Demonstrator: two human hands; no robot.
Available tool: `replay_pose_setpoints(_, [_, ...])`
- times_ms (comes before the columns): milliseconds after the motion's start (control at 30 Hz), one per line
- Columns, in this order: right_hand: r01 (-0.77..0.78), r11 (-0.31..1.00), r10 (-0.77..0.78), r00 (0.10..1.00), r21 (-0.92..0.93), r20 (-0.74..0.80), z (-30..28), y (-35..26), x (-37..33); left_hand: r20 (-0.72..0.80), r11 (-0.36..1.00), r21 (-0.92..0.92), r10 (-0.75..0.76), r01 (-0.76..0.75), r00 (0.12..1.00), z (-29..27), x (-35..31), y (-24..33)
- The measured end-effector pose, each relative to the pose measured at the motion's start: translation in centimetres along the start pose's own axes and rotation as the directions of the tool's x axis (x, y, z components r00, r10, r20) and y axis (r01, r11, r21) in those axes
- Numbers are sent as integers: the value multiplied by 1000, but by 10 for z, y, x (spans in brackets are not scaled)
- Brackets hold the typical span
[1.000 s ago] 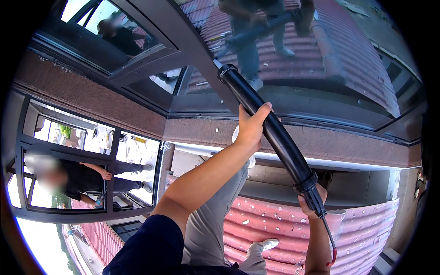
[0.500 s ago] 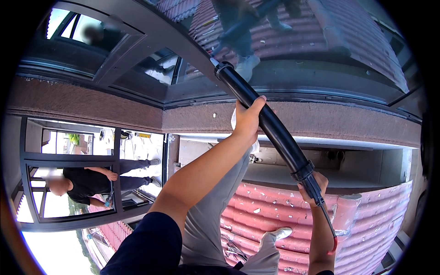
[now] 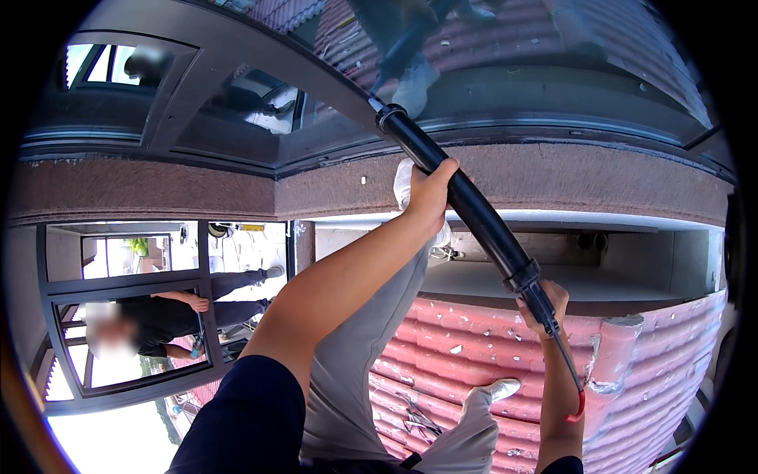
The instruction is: The person prepares a sealant gun by cutting the nozzle tip with a utility knife, then applies sealant along the upper and side edges of a window frame on a rooftop. The person works on a red-tiled roof with a large window and another worker visible nearby.
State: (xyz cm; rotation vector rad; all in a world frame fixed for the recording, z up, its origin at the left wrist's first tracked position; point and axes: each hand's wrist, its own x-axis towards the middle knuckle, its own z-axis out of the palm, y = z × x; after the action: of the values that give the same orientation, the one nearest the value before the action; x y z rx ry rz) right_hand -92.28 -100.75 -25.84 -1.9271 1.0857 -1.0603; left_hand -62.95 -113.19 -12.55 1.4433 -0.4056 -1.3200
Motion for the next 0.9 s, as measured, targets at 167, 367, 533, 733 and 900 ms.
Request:
replay_pose_setpoints(167, [-6,998,11,996,60,-90,20,18,-5,-3,999,19,-29,29,1000,-9,20,-29])
replay_pose_setpoints(367, [-27,998,32,995,51,-92,39,47,-20,-27,999,40,-27,28,999,-17,41,-64])
replay_pose_setpoints(533, [-66,997,70,994,48,-86,52,63,-29,-78,997,76,-27,33,997,-25,60,-93])
replay_pose_setpoints(733, [-73,995,79,993,63,-92,68,84,-38,-89,993,106,-34,43,995,-31,75,-118])
replay_pose_setpoints(900, [-82,995,87,991,52,-104,79,99,-46,-131,991,120,-48,64,990,-33,84,-134])
